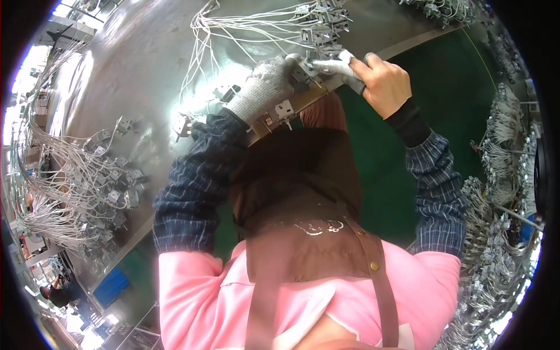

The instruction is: Manually attaching and crimping electronic components onto a wiring harness assembly at a workbench.

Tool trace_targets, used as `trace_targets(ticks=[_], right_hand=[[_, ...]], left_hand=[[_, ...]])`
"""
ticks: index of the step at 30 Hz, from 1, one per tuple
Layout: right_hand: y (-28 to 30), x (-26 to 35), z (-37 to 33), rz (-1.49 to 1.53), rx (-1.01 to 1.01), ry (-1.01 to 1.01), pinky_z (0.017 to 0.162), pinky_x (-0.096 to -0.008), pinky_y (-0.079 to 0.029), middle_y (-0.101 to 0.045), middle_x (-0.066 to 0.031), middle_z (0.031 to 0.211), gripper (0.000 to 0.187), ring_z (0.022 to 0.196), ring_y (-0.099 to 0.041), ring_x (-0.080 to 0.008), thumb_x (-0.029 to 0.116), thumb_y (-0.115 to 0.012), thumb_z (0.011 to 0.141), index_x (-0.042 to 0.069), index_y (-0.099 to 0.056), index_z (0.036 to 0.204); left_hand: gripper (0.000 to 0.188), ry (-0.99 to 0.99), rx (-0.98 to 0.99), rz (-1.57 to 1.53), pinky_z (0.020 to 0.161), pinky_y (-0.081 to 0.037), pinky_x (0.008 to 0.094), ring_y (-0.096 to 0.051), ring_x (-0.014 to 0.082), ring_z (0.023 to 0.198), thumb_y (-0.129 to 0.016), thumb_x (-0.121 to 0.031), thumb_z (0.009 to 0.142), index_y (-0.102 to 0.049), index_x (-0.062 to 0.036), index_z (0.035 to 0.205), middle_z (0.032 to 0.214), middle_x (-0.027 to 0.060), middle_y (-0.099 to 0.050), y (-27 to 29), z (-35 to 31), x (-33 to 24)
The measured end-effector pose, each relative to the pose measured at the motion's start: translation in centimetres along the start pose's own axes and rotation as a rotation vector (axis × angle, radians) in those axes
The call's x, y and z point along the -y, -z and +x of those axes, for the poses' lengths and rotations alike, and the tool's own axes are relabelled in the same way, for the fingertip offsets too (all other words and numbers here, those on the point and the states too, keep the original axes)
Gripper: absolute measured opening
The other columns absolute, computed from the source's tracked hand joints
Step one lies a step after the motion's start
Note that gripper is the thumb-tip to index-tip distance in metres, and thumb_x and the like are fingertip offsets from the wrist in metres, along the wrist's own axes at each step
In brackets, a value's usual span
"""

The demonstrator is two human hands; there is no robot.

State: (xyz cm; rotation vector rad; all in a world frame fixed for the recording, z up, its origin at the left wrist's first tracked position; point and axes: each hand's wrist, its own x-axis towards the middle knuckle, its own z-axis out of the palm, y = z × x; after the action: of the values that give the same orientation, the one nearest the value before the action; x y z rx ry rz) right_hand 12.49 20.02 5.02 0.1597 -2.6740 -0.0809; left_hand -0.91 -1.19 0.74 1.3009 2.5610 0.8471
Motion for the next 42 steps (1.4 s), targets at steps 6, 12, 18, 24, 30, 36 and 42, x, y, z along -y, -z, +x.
trace_targets(ticks=[6, 12, 18, 24, 30, 36, 42], right_hand=[[1.5, 1.2, 3.1, -0.227, -0.051, 0.268, 0.058, -0.0326, -0.047, -0.054, -0.0032, 0.077, 0.021, 0.065, -0.059, -0.0187, 0.013, -0.059, 0.078, 0.015, -0.065, 0.098], [2.0, 1.5, 2.9, -0.218, -0.028, 0.234, 0.058, -0.0329, -0.046, -0.054, -0.0034, 0.077, 0.019, 0.068, -0.059, -0.0184, 0.014, -0.059, 0.078, 0.014, -0.066, 0.096], [2.0, 1.3, 4.0, -0.237, -0.019, 0.273, 0.057, -0.0332, -0.047, -0.055, -0.0045, 0.077, 0.020, 0.067, -0.061, -0.0195, 0.013, -0.060, 0.078, 0.013, -0.067, 0.097], [-0.5, 0.2, -0.5, 0.512, -0.166, -0.172, 0.057, -0.0316, -0.047, -0.061, -0.0103, 0.082, 0.033, 0.067, -0.060, -0.0141, 0.004, -0.060, 0.077, 0.008, -0.063, 0.109], [-4.0, 3.4, -9.4, 2.173, 0.340, -0.913, 0.043, -0.0208, -0.032, -0.062, -0.0127, 0.082, 0.033, 0.050, -0.046, -0.0106, 0.022, -0.053, 0.094, 0.004, -0.053, 0.122], [-5.8, 4.5, -9.9, 1.108, 0.052, -0.519, 0.048, -0.0347, -0.043, -0.060, -0.0141, 0.079, 0.033, 0.058, -0.057, -0.0246, 0.026, -0.059, 0.089, 0.006, -0.057, 0.115], [1.8, 3.1, -4.0, -0.221, -0.064, -0.026, 0.053, -0.0333, -0.046, -0.052, -0.0044, 0.073, 0.026, 0.062, -0.059, -0.0191, 0.015, -0.058, 0.079, 0.013, -0.064, 0.105]], left_hand=[[0.035, -0.018, 0.080, 0.017, 0.078, -0.050, 0.0450, -0.062, 0.0379, 0.091, -0.061, -0.019, 0.081, -0.057, -0.0037, 0.112, 0.092, 0.0208, -0.063, -0.1, 0.5, 1.3], [0.037, 0.044, 0.154, -0.005, 0.086, -0.048, 0.0450, -0.059, 0.0388, 0.099, -0.063, -0.014, 0.078, -0.056, -0.0017, 0.112, 0.100, 0.0215, -0.061, 2.0, 0.1, -1.5], [0.037, 0.049, 0.111, -0.027, 0.087, -0.047, 0.0449, -0.058, 0.0380, 0.101, -0.060, -0.008, 0.076, -0.055, -0.0021, 0.112, 0.100, 0.0216, -0.061, 0.9, 0.1, -0.4], [0.064, 0.051, 0.231, -0.353, 0.094, -0.044, 0.0384, -0.057, 0.0298, 0.110, -0.068, -0.035, 0.080, -0.046, -0.0095, 0.134, 0.115, 0.0185, -0.061, -1.0, 0.8, 3.1], [0.046, 0.124, 0.264, -0.441, 0.095, -0.043, 0.0318, -0.055, 0.0219, 0.113, -0.052, -0.035, 0.096, -0.050, -0.0067, 0.132, 0.122, 0.0142, -0.058, 3.2, -0.2, -1.4], [0.043, 0.040, 0.130, -0.296, 0.089, -0.045, 0.0361, -0.060, 0.0259, 0.104, -0.049, -0.037, 0.096, -0.055, -0.0038, 0.123, 0.107, 0.0156, -0.063, 2.0, 0.2, -1.5], [0.038, -0.160, 0.354, 0.266, 0.073, -0.048, 0.0438, -0.064, 0.0300, 0.079, -0.040, -0.032, 0.096, -0.059, 0.0010, 0.099, 0.086, 0.0187, -0.065, 3.9, 6.1, -2.4]])
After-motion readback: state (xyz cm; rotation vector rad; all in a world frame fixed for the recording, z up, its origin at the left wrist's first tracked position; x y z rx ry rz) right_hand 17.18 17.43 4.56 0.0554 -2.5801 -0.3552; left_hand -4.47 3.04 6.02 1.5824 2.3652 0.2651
